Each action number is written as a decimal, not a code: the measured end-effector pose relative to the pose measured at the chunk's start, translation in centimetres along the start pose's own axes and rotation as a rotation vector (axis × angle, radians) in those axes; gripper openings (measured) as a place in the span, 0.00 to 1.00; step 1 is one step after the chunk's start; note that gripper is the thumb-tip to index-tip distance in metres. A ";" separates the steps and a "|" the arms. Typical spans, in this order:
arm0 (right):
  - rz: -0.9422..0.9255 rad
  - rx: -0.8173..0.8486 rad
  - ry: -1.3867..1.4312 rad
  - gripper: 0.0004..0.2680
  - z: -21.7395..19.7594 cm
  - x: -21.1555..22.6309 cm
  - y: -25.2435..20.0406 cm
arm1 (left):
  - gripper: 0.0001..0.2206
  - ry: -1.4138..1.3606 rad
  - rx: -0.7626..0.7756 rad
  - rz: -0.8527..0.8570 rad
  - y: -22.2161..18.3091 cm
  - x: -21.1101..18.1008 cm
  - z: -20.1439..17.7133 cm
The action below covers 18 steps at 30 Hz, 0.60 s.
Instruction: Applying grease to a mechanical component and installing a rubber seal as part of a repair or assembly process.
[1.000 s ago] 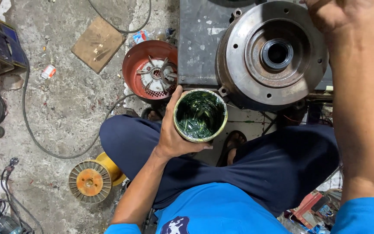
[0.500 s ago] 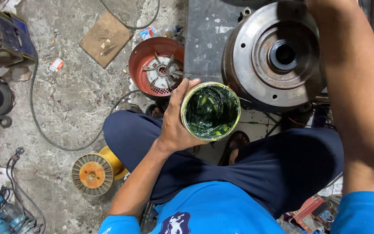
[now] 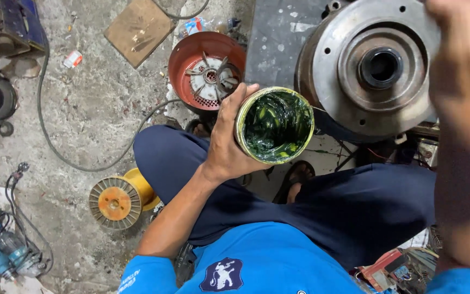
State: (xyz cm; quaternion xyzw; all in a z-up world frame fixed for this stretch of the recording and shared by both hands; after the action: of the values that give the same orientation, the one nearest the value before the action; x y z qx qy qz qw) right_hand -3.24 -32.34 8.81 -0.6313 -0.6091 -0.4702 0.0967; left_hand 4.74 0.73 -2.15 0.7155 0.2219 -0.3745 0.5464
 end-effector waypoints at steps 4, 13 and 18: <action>-0.029 0.186 0.089 0.10 4.6 10.9 -0.8 | 0.58 0.184 0.053 0.008 -0.2 -0.3 -0.4; -0.095 0.241 -0.029 0.14 7.4 13.1 -5.7 | 0.51 0.348 0.013 0.137 0.3 -1.5 0.0; -0.124 0.215 -0.032 0.15 8.0 12.6 -6.4 | 0.51 0.362 0.026 0.159 0.2 -1.3 -0.2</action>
State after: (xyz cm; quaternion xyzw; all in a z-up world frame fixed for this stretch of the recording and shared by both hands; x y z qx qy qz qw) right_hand -7.27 -16.70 10.54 -0.5859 -0.6954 -0.3969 0.1249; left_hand 4.12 0.98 -1.04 0.7934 0.2544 -0.1982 0.5163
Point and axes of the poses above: each hand's wrist, its own y-axis towards the middle knuckle, its own z-axis out of the palm, x = y × z, the point moved 1 cm from there along y, towards the middle knuckle, and after that the axes turned 8 degrees about -x, right-handed, at the moved point
